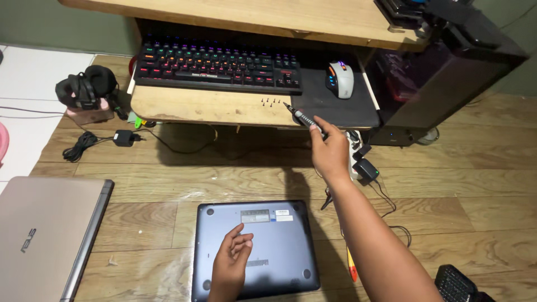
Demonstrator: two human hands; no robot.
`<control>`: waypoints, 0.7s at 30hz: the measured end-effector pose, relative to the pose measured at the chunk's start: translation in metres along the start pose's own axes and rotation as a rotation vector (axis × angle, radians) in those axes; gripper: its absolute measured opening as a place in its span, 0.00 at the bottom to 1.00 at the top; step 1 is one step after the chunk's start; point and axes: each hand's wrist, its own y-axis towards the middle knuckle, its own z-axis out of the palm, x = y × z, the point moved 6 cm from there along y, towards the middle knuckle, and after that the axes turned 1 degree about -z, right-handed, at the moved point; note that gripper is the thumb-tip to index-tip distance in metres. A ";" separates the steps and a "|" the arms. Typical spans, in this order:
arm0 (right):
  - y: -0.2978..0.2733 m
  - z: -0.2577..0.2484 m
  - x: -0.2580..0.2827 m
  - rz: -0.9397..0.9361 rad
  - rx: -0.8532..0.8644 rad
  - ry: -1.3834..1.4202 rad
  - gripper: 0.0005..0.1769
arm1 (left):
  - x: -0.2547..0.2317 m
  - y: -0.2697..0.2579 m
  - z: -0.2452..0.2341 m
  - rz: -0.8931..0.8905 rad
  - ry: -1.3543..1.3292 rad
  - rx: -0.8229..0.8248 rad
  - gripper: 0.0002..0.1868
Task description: The person reassembles a laptop by closing the lid and securing the bottom panel. They use a screwdriver to fasten multiple screws into the bottom case, working systematically across the surface.
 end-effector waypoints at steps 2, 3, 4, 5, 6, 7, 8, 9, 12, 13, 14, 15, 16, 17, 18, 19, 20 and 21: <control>0.001 0.006 -0.004 0.136 0.049 0.114 0.18 | -0.002 0.000 0.003 -0.007 -0.029 0.008 0.27; 0.000 0.009 -0.006 0.206 0.074 0.172 0.18 | -0.003 -0.001 0.004 -0.011 -0.042 0.013 0.26; 0.000 0.009 -0.005 0.198 0.072 0.134 0.18 | -0.004 -0.001 0.004 -0.015 -0.036 0.014 0.26; 0.000 0.008 -0.005 0.191 0.072 0.095 0.18 | -0.005 -0.003 0.005 -0.022 -0.032 0.015 0.26; 0.000 0.006 -0.006 0.183 0.071 0.055 0.19 | -0.006 -0.004 0.006 -0.028 -0.028 0.017 0.25; -0.002 0.006 -0.008 0.193 0.075 0.115 0.19 | -0.008 -0.004 0.006 -0.017 -0.028 0.014 0.25; -0.004 0.005 -0.011 0.202 0.077 0.174 0.19 | -0.010 -0.004 0.006 -0.006 -0.027 0.012 0.25; -0.008 0.005 -0.014 0.211 0.080 0.233 0.19 | -0.011 -0.004 0.007 0.006 -0.028 0.011 0.25; -0.018 0.005 -0.024 0.334 0.092 0.286 0.21 | -0.012 -0.007 0.005 -0.009 0.026 0.000 0.24; -0.017 0.005 -0.023 0.323 0.091 0.286 0.21 | -0.012 -0.006 0.007 -0.007 0.011 0.002 0.24; -0.014 0.006 -0.022 0.312 0.091 0.286 0.21 | -0.011 -0.006 0.009 -0.005 -0.005 0.004 0.24; -0.011 0.006 -0.021 0.302 0.086 0.287 0.21 | -0.010 -0.006 0.010 -0.001 -0.017 0.009 0.24; -0.009 0.006 -0.019 0.281 0.084 0.245 0.20 | -0.009 -0.006 0.009 -0.013 -0.004 0.009 0.24; -0.007 0.007 -0.017 0.261 0.083 0.199 0.20 | -0.006 -0.007 0.009 -0.029 0.008 0.009 0.24; -0.005 0.007 -0.015 0.241 0.083 0.154 0.20 | -0.004 -0.006 0.008 -0.044 0.020 0.009 0.23; -0.004 0.008 -0.014 0.242 0.082 0.144 0.20 | -0.004 -0.006 0.008 -0.027 0.010 0.009 0.23; -0.003 0.008 -0.013 0.243 0.081 0.135 0.20 | -0.004 -0.004 0.006 -0.010 0.001 0.009 0.23; -0.003 0.009 -0.013 0.245 0.083 0.125 0.20 | -0.004 -0.005 0.005 0.005 -0.008 0.007 0.23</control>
